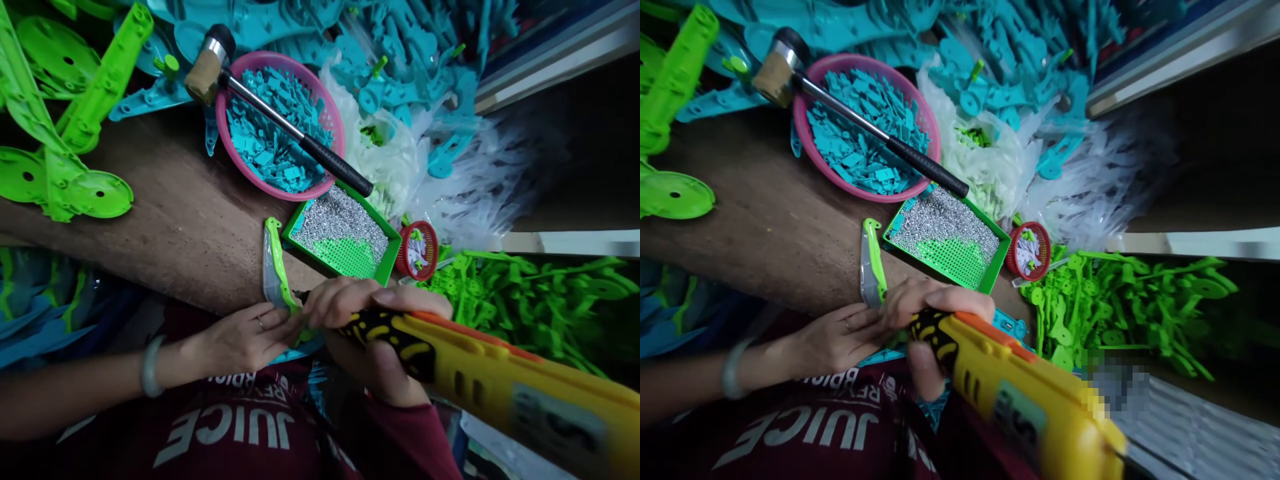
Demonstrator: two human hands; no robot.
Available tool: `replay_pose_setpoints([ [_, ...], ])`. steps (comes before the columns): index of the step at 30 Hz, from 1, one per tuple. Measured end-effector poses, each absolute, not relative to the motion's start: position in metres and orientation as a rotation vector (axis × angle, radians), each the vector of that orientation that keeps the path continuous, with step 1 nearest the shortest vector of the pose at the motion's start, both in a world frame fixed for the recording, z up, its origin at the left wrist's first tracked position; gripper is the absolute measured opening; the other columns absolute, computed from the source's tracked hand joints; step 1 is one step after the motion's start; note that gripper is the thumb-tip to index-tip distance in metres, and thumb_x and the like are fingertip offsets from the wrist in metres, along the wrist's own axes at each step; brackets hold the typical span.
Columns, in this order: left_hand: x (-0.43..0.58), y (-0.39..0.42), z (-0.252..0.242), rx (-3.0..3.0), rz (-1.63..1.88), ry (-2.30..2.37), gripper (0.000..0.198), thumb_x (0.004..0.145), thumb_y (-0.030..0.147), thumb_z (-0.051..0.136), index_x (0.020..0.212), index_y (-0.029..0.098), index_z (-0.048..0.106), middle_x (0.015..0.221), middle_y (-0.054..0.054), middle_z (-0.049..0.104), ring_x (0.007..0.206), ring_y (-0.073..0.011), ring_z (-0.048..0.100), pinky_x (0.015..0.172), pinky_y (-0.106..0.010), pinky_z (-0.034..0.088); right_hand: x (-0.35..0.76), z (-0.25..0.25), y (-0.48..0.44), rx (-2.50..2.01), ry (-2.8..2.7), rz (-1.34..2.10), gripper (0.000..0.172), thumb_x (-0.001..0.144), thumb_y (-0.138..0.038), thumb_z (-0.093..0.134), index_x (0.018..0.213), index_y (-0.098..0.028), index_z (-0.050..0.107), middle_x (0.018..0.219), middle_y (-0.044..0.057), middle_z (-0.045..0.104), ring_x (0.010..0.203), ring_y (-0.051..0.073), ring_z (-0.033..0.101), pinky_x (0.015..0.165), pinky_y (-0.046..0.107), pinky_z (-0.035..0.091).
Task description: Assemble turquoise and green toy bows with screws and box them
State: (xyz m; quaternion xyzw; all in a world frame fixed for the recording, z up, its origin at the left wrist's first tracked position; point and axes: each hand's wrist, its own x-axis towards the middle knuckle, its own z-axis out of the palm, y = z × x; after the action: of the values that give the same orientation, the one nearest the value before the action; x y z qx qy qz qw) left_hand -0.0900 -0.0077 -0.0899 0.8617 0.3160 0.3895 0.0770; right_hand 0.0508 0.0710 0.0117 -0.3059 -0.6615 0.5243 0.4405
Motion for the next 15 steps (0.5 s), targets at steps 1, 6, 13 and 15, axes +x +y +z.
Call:
replay_pose_setpoints([
  [1,-0.094,-0.007,-0.085,2.556,1.096,0.915,0.026,0.097,0.013,0.051,0.118,0.011,0.066,0.130,-0.012,0.068,0.112,-0.0208,0.064,0.092,-0.033,0.055,0.052,0.015,0.072,-0.716,-1.633,1.277,0.022,0.090,-0.038,0.057,0.112,-0.034,0.054,0.066,-0.006,0.051,0.054,0.016,0.059,0.050,0.034,0.057],
  [6,-0.108,-0.006,-0.057,1.987,1.128,1.028,0.027,0.099,0.026,0.055,0.122,0.012,0.057,0.117,-0.012,0.067,0.105,-0.0201,0.065,0.091,-0.032,0.057,0.061,0.032,0.068,-0.618,-1.658,1.215,0.021,0.094,-0.037,0.054,0.114,-0.031,0.057,0.065,-0.005,0.051,0.051,0.015,0.057,0.047,0.032,0.057],
  [13,-0.092,0.043,-0.039,2.151,1.234,0.980,0.019,0.104,0.016,0.045,0.104,0.012,0.064,0.081,-0.002,0.066,0.073,-0.0140,0.066,0.067,-0.024,0.054,0.071,0.047,0.066,-0.615,-1.595,1.041,0.024,0.092,-0.039,0.057,0.113,-0.029,0.052,0.066,-0.007,0.054,0.046,0.013,0.058,0.046,0.033,0.055],
  [15,-0.086,0.067,-0.036,2.426,1.115,1.038,0.020,0.101,0.012,0.046,0.096,0.011,0.065,0.078,-0.004,0.065,0.070,-0.0169,0.065,0.062,-0.027,0.053,0.074,0.045,0.081,-0.626,-1.544,0.924,0.019,0.089,-0.034,0.057,0.107,-0.029,0.053,0.066,-0.006,0.056,0.048,0.013,0.058,0.047,0.032,0.054],
])
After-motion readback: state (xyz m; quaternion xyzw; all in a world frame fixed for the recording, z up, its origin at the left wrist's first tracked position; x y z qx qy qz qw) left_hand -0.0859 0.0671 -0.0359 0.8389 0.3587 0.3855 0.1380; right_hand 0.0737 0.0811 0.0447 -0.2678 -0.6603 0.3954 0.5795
